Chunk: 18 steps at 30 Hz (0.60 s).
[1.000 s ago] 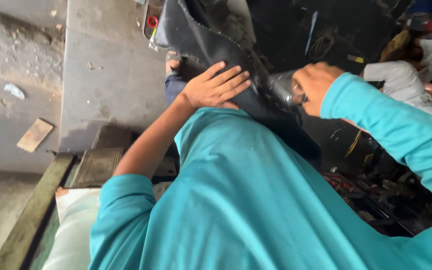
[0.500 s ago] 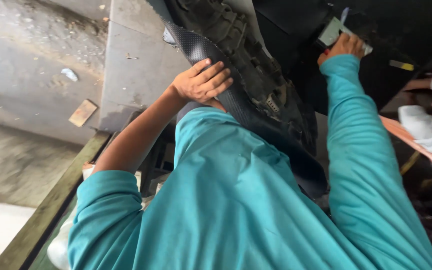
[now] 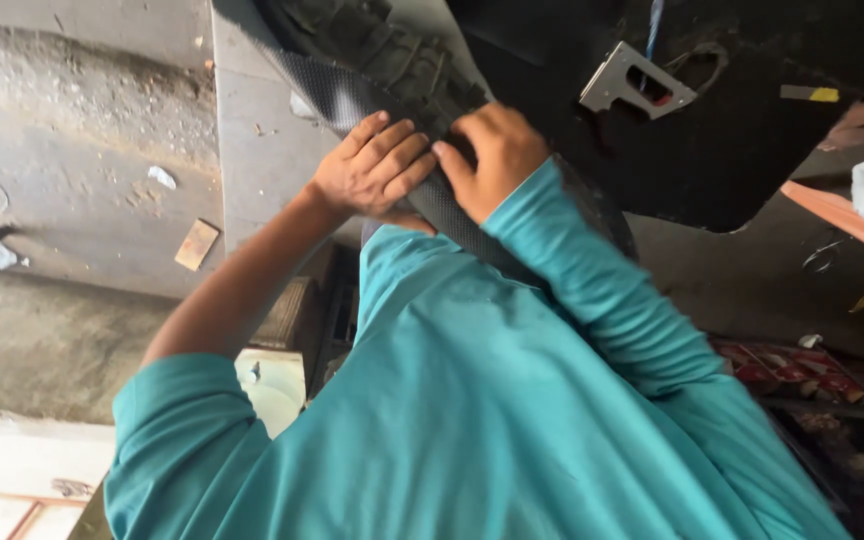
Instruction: The recorder is applying new leather or vinyl upholstery to a motorcycle seat frame using a heavy-duty manual stapler and a knife.
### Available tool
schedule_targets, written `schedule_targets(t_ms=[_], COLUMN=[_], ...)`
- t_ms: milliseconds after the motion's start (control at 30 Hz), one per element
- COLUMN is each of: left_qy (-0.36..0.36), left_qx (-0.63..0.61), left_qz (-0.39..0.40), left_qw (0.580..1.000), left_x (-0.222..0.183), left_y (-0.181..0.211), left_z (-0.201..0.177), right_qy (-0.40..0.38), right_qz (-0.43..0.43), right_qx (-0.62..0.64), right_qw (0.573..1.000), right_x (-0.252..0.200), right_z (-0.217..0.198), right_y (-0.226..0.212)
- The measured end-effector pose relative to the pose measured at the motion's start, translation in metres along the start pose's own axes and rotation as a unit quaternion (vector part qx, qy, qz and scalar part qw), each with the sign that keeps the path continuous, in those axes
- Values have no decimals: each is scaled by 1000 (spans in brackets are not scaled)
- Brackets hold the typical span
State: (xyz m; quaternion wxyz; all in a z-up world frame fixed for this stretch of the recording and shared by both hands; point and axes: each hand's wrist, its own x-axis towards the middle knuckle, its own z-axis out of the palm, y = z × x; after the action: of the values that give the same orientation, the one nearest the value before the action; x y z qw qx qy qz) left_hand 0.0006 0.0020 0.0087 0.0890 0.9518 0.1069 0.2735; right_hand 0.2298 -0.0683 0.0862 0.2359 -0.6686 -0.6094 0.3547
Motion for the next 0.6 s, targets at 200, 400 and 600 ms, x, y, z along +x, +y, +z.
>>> schedule_targets(t_ms=[200, 400, 600], left_qy=[-92, -211, -233], left_qx=[-71, -172, -227], left_qz=[-171, -128, -43], left_qw=[978, 954, 945], left_x=[48, 77, 66], left_y=[-36, -81, -73], left_z=[-62, -78, -71], right_qy=[50, 25, 24], right_qz=[11, 45, 83], right_qx=[-23, 36, 152], right_qw=[998, 998, 985], right_x=[-13, -9, -15], right_z=[23, 31, 28], right_y=[-10, -3, -12])
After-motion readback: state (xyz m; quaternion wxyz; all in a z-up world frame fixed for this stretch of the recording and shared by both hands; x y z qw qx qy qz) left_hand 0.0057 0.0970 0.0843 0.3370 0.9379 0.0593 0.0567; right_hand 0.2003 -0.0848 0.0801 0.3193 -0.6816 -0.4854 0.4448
